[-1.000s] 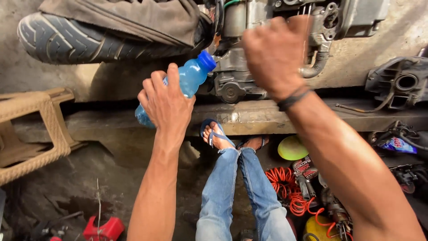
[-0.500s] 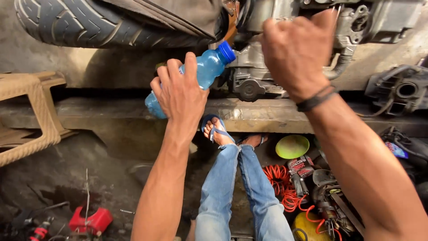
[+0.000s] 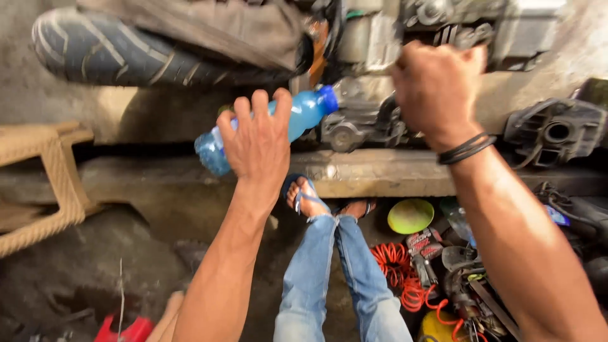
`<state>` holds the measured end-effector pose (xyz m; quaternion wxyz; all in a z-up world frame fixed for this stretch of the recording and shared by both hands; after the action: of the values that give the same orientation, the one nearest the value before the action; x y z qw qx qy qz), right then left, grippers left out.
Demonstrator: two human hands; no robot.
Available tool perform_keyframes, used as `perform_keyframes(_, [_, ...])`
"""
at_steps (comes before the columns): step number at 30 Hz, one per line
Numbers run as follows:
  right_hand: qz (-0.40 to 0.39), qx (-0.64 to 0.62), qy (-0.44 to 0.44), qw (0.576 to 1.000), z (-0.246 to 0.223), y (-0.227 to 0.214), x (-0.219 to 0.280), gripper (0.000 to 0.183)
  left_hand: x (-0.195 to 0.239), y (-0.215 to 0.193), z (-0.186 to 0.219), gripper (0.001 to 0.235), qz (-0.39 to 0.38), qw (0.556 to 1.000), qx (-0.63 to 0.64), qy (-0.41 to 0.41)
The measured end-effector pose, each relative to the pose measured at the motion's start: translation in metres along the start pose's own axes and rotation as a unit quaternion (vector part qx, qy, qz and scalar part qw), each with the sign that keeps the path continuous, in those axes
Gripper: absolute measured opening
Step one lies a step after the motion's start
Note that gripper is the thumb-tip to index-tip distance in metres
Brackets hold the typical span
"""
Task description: The person pours a liquid from a blue plastic bottle onto a motorcycle engine and uses a wooden stick to scrub and clean various parts of the engine.
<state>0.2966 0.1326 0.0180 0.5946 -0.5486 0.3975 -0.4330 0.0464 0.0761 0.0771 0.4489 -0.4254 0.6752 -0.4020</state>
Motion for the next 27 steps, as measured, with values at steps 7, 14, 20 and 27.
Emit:
perform_keyframes(7, [-0.053,0.033,0.041,0.997,0.033,-0.004,0.011,0.034,0.009,-0.010,0.004,0.051,-0.021,1.000,-0.002,0.008])
perform_keyframes(14, [0.013,-0.069,0.010,0.997,0.046,-0.001,0.028,0.027,0.005,-0.016,0.008,0.055,-0.014,1.000,0.016,0.001])
perform_keyframes(20, [0.031,-0.046,0.010,0.998,0.017,0.002,0.016,0.029,0.006,-0.018,0.014,0.050,-0.019,0.999,0.046,-0.022])
perform_keyframes(27, [0.071,0.038,-0.085,0.993,0.049,-0.002,0.026,0.042,0.006,-0.023,0.019,0.034,0.000,0.995,0.097,-0.017])
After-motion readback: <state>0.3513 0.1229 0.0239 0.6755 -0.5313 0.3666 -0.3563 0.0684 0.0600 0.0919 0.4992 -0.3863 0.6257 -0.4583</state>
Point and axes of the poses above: each hand's wrist, its own x-axis away from the middle knuckle, its own y-axis out of the palm, z = x × y, the point moved 4 cm from there along -x, towards the middle knuckle, and after that the axes turned 9 degrees about z, right-handed, at the moved point
